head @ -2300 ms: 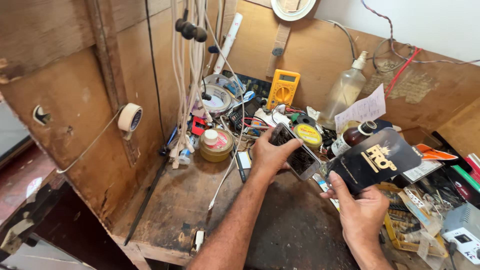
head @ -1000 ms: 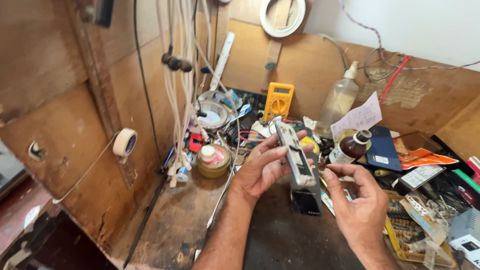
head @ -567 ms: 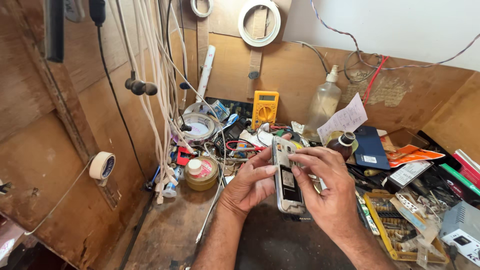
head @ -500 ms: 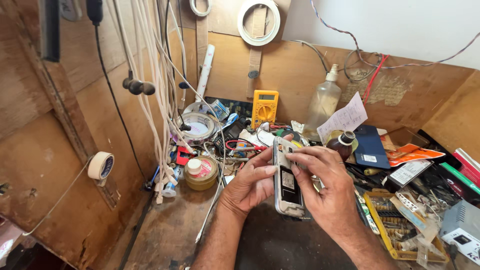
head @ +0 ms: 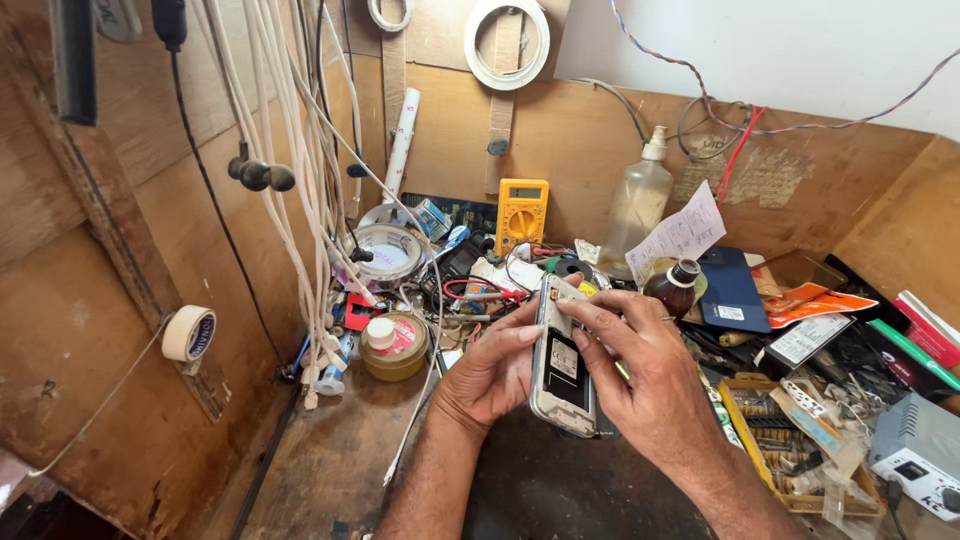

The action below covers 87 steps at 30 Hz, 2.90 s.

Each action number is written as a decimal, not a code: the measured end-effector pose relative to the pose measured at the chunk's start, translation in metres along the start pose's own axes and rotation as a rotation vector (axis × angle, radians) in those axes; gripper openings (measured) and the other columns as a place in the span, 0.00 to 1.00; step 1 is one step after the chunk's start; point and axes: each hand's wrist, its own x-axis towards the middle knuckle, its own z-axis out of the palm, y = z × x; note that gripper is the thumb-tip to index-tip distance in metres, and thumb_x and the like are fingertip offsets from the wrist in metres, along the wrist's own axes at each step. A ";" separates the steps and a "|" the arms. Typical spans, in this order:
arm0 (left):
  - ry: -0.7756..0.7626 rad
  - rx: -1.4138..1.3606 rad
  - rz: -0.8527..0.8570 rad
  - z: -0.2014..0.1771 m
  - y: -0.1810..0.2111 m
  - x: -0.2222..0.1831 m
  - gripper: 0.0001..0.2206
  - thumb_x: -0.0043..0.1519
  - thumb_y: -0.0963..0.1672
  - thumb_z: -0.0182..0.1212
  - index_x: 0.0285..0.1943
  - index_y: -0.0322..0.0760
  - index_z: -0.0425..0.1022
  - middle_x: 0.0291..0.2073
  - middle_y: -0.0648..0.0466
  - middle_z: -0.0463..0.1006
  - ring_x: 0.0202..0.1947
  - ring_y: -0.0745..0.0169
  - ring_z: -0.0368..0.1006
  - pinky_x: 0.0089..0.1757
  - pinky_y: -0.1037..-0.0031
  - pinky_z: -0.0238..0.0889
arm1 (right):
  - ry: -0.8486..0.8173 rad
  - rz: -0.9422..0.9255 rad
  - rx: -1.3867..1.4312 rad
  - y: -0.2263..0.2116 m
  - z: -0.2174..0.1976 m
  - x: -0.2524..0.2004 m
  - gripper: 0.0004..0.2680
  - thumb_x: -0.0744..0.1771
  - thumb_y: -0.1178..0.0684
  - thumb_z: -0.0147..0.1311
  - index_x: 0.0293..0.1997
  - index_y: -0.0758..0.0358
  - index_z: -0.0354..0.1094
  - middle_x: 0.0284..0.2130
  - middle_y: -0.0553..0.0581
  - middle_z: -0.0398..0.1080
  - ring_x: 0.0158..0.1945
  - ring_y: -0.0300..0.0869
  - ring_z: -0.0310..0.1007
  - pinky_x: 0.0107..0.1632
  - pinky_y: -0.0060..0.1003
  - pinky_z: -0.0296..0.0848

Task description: The person holds a smartphone with a cracked screen and aligns a black screen replacement component against it while holding a small brown bottle.

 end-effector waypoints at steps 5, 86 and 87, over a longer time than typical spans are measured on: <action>0.022 0.026 -0.009 -0.002 -0.001 0.002 0.34 0.65 0.40 0.59 0.81 0.29 0.50 0.68 0.43 0.66 0.66 0.53 0.68 0.63 0.62 0.65 | -0.017 0.147 0.094 0.003 0.004 -0.002 0.12 0.67 0.59 0.55 0.56 0.59 0.73 0.48 0.58 0.71 0.48 0.47 0.74 0.46 0.39 0.74; 0.720 1.059 0.441 -0.027 -0.030 0.028 0.40 0.49 0.46 0.76 0.69 0.18 0.64 0.47 0.45 0.84 0.45 0.68 0.80 0.46 0.76 0.73 | 0.136 0.608 0.338 0.035 0.039 -0.026 0.09 0.68 0.56 0.58 0.51 0.69 0.77 0.37 0.55 0.79 0.38 0.33 0.76 0.41 0.28 0.74; 0.736 1.061 0.444 -0.026 -0.030 0.028 0.39 0.49 0.46 0.76 0.69 0.19 0.65 0.46 0.46 0.84 0.44 0.69 0.80 0.45 0.76 0.74 | 0.128 0.584 0.275 0.032 0.037 -0.030 0.09 0.69 0.56 0.58 0.50 0.70 0.77 0.37 0.56 0.79 0.38 0.33 0.75 0.42 0.28 0.74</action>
